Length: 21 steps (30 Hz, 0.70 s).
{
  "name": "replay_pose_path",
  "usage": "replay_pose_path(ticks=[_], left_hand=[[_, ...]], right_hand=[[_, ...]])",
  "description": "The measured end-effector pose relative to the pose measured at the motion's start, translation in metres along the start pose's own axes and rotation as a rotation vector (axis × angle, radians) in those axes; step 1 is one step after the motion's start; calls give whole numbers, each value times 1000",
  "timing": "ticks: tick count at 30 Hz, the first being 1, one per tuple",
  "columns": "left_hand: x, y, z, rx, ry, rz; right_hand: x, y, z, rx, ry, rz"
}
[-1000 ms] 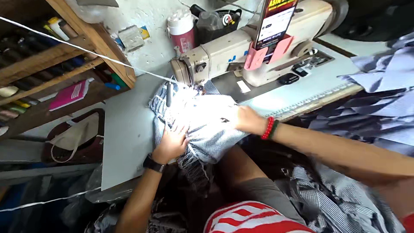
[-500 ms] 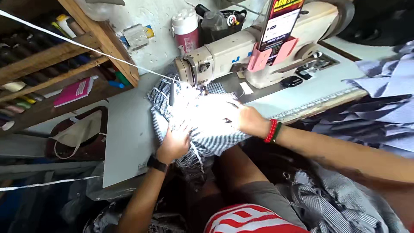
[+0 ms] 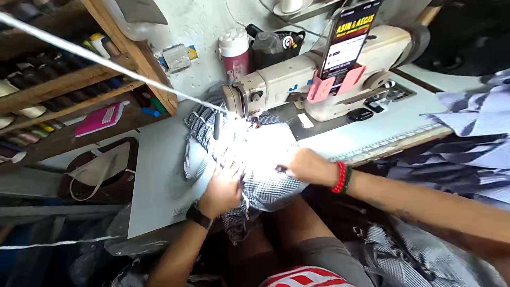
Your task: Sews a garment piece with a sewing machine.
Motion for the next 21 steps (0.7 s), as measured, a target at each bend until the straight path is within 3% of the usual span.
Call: replay_pose_path(ticks=[2, 5, 8, 11, 15, 18, 21], left_hand=[[-1, 1, -2, -25, -8, 84], [-2, 3, 8, 34, -20, 18], [-4, 1, -2, 2, 11, 57], [-2, -1, 14, 10, -4, -94], [-6, 0, -1, -29, 16, 39], [-4, 1, 13, 1, -12, -47], [-9, 2, 3, -13, 47, -48]], right_hand=[[-1, -2, 15, 64, -152, -27], [1, 7, -9, 27, 33, 52], [3, -3, 5, 3, -70, -13], [4, 5, -15, 27, 111, 98], [-1, -1, 13, -2, -129, -46], [2, 5, -12, -24, 106, 19], [-2, 3, 9, -102, 49, -11]])
Point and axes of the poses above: each hand's wrist, its own x-axis towards the middle knuckle, its own y-axis out of the palm, z = x × y, the point moved 10 cm from there along x, towards the middle knuckle, and after that the axes turned 3 degrees about x, right-handed, at the moved point
